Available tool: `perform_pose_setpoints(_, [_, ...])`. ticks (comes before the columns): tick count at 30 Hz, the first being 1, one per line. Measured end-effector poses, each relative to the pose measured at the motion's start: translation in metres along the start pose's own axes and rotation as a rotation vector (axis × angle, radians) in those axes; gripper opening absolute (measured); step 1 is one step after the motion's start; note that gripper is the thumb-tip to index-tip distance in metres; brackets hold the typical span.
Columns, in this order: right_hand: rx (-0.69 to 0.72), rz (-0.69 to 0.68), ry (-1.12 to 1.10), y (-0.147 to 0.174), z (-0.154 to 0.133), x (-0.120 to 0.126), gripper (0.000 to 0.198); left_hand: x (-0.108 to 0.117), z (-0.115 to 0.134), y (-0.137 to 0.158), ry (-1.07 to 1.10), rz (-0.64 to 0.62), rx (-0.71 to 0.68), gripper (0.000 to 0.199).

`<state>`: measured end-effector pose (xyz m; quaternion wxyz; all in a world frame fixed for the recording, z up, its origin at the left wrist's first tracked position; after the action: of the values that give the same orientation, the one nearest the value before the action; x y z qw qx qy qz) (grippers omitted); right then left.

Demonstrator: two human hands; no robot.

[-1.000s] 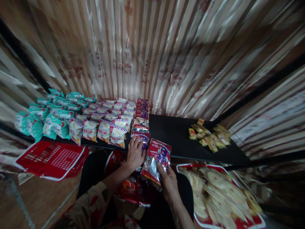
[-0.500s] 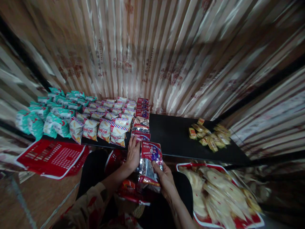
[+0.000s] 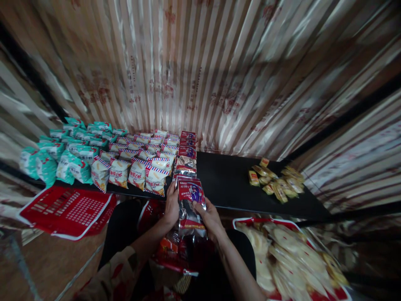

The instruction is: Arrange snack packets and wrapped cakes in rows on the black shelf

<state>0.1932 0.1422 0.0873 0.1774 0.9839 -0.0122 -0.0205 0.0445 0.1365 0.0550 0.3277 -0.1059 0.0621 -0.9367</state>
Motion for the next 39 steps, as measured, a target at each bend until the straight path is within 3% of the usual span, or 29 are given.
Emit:
perform_pose_setpoints(10, [-0.062,0.002,-0.009,-0.009,-0.013,-0.013,0.052,0.013,-0.001,-0.002,-0.045,0.088,0.125,0.027])
perform_pose_setpoints(14, [-0.052,0.035,0.032,-0.011,-0.011,-0.013,0.052,0.015,0.004,0.001,0.054,0.078,0.131,0.03])
perform_pose_setpoints(26, [-0.116,0.025,-0.024,-0.013,-0.009,-0.021,0.048,0.015,0.014,-0.001,0.033,0.084,0.184,0.023])
perform_pose_setpoints(39, [-0.129,0.006,-0.027,-0.009,-0.006,-0.017,0.044,0.013,0.015,0.0,0.183,0.048,0.221,0.023])
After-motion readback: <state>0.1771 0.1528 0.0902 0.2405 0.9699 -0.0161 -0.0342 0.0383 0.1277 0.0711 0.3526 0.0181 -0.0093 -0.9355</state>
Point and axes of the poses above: each hand's wrist, its own y-axis away from the middle knuckle, its own x-axis out of the back of the hand, z = x × y, the point moved 2 cm from there along -y, towards the middle knuckle, and after that the axes turned 12 degrees about z, right-handed, at the moved point
